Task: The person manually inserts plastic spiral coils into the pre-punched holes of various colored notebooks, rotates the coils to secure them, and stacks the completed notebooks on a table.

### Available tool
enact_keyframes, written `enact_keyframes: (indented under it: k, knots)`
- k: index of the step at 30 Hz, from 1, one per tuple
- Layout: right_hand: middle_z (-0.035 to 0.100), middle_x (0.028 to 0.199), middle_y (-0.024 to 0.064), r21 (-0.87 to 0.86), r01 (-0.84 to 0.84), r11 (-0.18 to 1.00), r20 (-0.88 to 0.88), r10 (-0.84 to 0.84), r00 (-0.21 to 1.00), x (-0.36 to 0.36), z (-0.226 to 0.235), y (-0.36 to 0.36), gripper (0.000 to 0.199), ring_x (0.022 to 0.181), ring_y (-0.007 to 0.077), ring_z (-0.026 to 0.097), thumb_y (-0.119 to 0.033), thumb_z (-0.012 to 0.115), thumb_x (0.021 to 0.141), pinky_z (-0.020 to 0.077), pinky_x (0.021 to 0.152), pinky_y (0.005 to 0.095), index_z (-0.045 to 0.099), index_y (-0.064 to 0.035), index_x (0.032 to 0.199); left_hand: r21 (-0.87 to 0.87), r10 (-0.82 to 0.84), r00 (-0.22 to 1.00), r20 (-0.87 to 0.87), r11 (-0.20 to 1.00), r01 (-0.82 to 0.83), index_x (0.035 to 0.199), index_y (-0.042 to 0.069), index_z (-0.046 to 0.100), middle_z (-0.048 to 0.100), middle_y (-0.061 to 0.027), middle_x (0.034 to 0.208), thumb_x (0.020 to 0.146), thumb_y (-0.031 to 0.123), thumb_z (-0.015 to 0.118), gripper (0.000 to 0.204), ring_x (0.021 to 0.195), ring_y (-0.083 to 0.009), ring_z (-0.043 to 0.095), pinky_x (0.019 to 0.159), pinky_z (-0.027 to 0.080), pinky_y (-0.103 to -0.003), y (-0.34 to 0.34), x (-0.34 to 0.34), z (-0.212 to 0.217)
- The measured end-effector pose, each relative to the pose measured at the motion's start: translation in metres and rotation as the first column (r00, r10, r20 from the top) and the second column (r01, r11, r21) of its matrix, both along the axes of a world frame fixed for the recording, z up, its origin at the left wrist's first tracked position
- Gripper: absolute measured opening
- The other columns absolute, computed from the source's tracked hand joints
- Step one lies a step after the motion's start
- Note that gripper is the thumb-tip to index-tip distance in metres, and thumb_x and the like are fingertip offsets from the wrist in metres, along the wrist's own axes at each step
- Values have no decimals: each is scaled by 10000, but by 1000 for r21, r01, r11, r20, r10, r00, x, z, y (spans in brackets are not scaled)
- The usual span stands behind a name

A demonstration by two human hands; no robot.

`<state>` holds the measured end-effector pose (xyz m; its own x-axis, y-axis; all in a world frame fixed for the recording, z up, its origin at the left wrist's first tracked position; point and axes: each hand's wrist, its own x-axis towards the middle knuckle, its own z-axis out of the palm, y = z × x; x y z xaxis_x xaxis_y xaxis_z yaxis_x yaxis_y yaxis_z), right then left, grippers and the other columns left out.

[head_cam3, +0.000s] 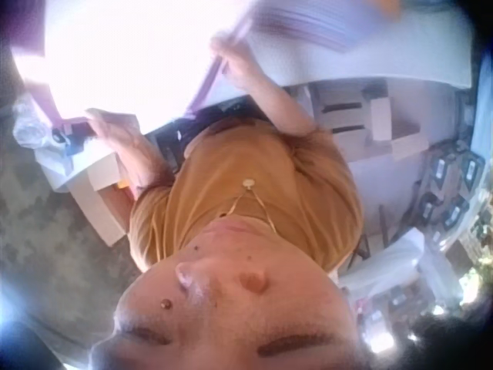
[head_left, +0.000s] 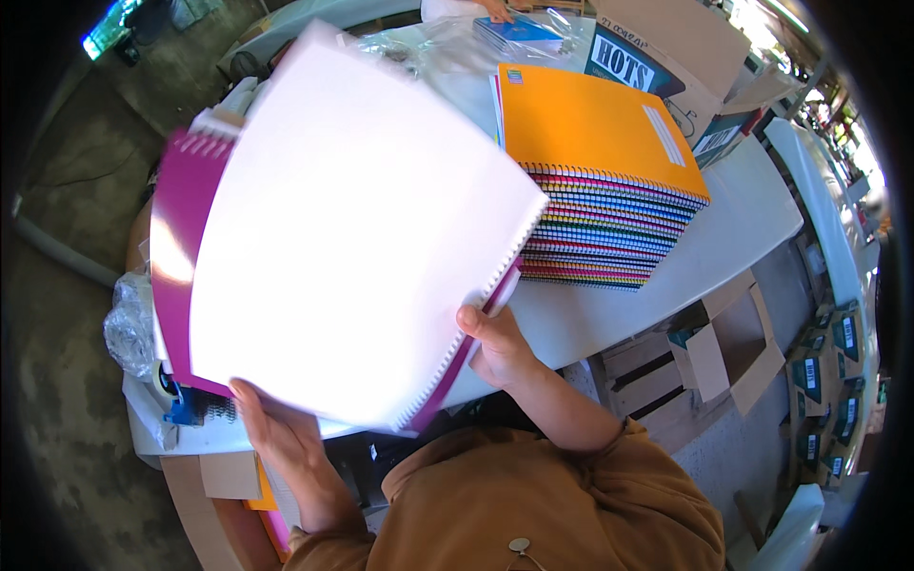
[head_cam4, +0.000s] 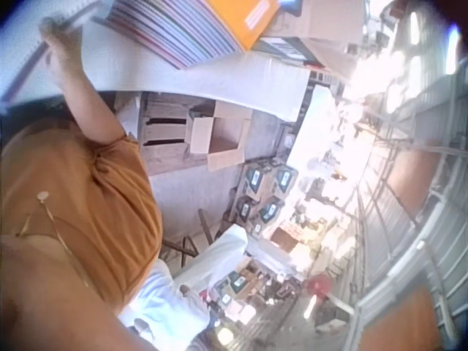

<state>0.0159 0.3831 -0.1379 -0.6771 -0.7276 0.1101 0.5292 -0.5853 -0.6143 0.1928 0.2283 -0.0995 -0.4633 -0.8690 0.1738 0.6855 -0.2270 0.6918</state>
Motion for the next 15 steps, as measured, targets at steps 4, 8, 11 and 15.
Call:
enact_keyframes:
  k: [4,8,11,15]
  knots:
    - [583,1050,83,-79,112,991,-110,-121,987,-4,17,15,463,946,169,575,-100,690,777,473,809,323,475,-15,1179,-128,140,987,77,983,-129,1360,38,296,526,-130,1195,864,126,575,576,1083,-222,526,941,427,-343,4,13,-8]
    - [620,962,65,133,173,976,-243,-137,960,-11,8,39,342,870,148,596,-42,681,769,480,782,309,555,-21,1086,-548,401,669,626,836,12,1359,18,314,509,-189,1173,802,178,657,673,1072,-232,507,900,423,-360,-17,-4,-22]
    - [640,921,61,312,183,932,-187,-129,974,-9,0,59,254,832,137,604,-36,686,765,484,764,294,606,-16,1005,-743,554,508,660,583,329,1309,-7,402,491,-209,1220,760,463,690,778,1160,-316,466,964,359,-441,-22,-21,-50]
    - [659,886,88,466,217,858,-280,-90,956,-6,-5,79,270,769,142,611,-127,726,751,486,720,281,635,22,957,-544,172,701,692,762,350,1300,2,423,518,-140,1199,776,319,706,675,1118,-263,487,957,367,-374,-16,-71,-49]
